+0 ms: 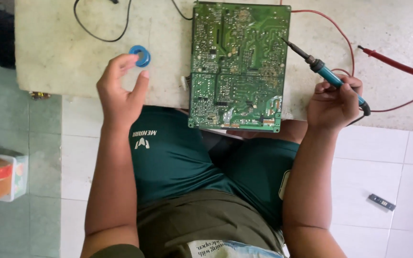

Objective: The person sits with a green circuit board on their lap, using a soldering iron and solder wire to work on specific points on the board. They then switch to using a multimeter with red and black probes to test connections on the circuit board.

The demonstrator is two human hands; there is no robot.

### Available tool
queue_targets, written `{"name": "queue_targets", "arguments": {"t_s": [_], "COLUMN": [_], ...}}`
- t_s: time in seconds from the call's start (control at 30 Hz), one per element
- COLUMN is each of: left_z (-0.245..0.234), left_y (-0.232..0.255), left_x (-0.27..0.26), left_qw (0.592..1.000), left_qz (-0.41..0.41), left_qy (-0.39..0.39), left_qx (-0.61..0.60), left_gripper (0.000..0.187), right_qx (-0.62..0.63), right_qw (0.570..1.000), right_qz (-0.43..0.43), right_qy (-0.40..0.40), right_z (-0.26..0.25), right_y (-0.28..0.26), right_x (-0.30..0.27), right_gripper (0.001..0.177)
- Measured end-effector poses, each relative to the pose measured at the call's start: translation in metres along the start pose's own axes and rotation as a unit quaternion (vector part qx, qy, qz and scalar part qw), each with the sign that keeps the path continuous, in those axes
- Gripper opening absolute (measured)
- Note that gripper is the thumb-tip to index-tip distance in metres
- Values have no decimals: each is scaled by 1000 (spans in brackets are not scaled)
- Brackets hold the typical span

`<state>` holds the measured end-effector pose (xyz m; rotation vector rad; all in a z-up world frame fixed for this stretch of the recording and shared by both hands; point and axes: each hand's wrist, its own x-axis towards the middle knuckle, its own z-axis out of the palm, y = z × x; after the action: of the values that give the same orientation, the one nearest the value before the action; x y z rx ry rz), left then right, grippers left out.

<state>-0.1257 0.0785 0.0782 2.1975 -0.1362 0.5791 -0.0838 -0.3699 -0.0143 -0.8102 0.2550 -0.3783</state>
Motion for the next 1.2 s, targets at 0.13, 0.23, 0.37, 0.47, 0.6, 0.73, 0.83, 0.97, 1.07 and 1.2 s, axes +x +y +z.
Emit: {"name": "queue_targets", "arguments": {"t_s": [0.13,0.23,0.37,0.47,0.6,0.73,0.83,0.97,1.07,1.2], "left_z": [-28,-36,-13,19,46,41,36,35,38,43], "left_y": [-55,-61,-62,-70,-80,-72,-73,-72,-59,-47], "left_x": [-32,-31,-9,5,3,2,1,10,12,9], "left_qw": [985,987,992,986,978,986,998,987,976,973], "left_qz": [41,30,23,-17,29,43,27,45,74,154], "left_qy": [33,33,24,-38,34,70,58,103,97,53], "left_qx": [163,153,122,163,202,142,17,-117,-181,-166], "left_gripper": [26,23,43,74,33,23,25,13,9,18], "right_qx": [22,58,80,76,49,42,52,55,49,44], "right_qw": [998,996,993,993,994,994,993,993,993,993], "right_qz": [-11,39,68,80,93,96,108,102,105,96], "right_qy": [-57,-57,-51,-38,-4,6,-1,26,38,45], "right_z": [-5,-9,-5,3,7,15,18,23,22,24], "right_y": [-1,-6,-11,-16,-17,-19,-19,-18,-19,-17], "right_x": [3,5,4,0,0,-1,-2,-2,-3,-2], "right_gripper": [7,6,7,9,7,7,4,4,5,6]}}
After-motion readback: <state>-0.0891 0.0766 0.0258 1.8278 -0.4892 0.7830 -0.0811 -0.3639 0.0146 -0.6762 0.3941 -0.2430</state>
